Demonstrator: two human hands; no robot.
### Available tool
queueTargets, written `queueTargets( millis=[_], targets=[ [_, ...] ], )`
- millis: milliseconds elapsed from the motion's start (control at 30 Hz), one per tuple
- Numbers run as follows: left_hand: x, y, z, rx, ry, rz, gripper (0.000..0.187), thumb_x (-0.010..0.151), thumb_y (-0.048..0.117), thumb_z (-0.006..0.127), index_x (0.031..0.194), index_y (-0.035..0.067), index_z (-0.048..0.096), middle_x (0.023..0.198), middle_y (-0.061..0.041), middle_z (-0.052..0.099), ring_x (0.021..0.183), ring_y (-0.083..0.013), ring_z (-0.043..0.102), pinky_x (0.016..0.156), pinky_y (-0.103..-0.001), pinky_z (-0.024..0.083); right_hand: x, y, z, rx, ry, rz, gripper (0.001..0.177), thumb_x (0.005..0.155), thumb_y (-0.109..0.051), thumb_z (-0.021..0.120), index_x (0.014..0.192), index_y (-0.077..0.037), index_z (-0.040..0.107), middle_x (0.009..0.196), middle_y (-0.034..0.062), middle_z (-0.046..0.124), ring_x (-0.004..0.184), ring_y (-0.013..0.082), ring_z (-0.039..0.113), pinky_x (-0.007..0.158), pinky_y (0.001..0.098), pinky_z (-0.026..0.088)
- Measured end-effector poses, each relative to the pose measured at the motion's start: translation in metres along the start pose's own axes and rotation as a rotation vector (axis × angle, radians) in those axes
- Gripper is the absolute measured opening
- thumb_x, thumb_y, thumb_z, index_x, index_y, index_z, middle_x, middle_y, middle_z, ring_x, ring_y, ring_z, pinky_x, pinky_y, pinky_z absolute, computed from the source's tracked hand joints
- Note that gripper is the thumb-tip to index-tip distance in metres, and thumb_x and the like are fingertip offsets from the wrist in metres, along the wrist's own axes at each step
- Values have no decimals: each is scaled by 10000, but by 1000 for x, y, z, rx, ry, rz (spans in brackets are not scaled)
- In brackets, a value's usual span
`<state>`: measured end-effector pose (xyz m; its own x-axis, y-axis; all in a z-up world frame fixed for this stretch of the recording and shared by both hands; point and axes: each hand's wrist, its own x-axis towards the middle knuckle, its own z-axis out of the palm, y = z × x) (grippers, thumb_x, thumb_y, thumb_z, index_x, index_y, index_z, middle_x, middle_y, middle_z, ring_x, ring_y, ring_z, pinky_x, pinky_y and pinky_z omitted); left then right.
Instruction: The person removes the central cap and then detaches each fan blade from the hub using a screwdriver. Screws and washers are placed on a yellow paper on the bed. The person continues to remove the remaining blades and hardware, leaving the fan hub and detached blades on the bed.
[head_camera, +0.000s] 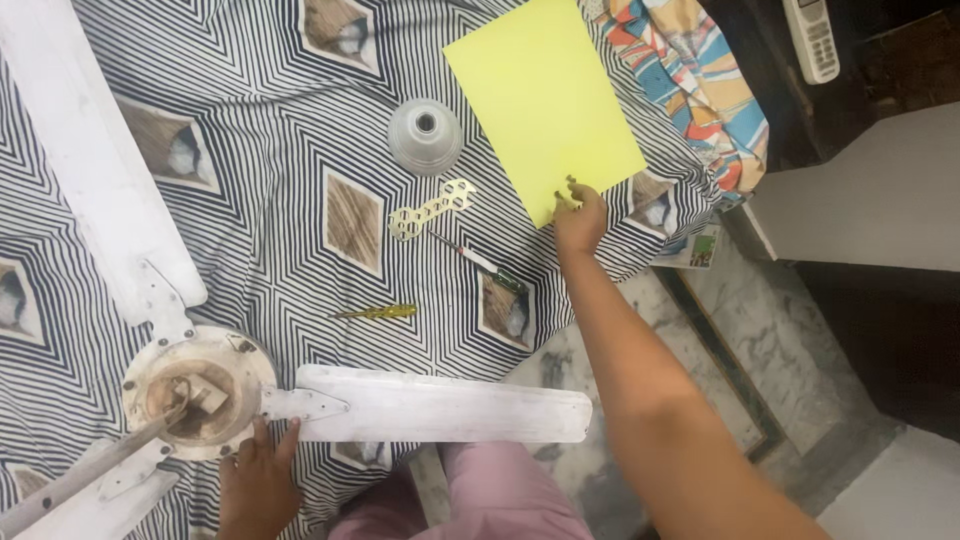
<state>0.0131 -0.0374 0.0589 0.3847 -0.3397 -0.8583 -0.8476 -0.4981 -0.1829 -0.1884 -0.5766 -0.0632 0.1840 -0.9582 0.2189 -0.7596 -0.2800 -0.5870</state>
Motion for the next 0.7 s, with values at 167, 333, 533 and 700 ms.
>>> queueTargets(
  millis=[167, 333, 533, 700],
  targets=[
    [2, 5, -1, 33, 79, -19, 827, 855, 294, 606, 1593, 304, 233, 1664, -192, 217, 1445, -269, 388, 1175, -500, 321, -81, -36, -48, 112, -474, 76, 298, 901, -157, 703, 1176, -49, 663, 1087, 158, 688, 896, 293, 705, 821, 391, 559],
    [2, 7, -3, 13, 14, -43, 806, 900, 261, 547, 1612, 309, 173, 1679, -184, 144, 1472, -277, 329, 1202, -517, 254, -170, -60, -119, -164, -1023, -233, 332, 916, -395, 671, 1013, -80, 715, 1000, 142, 728, 927, 324, 697, 818, 436, 562],
    [-7, 7, -15, -21, -24, -33, 839, 903, 232, 554, 1627, 316, 138, 1697, -190, 109, 1508, -290, 260, 1220, -523, 212, -215, -50, -146, -431, -1249, -292, 637, 838, -555, 708, 1235, -69, 607, 1276, 183, 629, 1156, 373, 580, 965, 519, 426],
    [-14, 2, -20, -49, 5, -13, 870, 912, 258, 598, 1630, 342, 115, 1700, -164, 92, 1500, -298, 259, 1212, -542, 199, -245, -25, -128, -328, -1263, 41, 659, 872, -603, 643, 1235, -53, 627, 1241, 197, 674, 1165, 372, 627, 1015, 445, 483]
  ],
)
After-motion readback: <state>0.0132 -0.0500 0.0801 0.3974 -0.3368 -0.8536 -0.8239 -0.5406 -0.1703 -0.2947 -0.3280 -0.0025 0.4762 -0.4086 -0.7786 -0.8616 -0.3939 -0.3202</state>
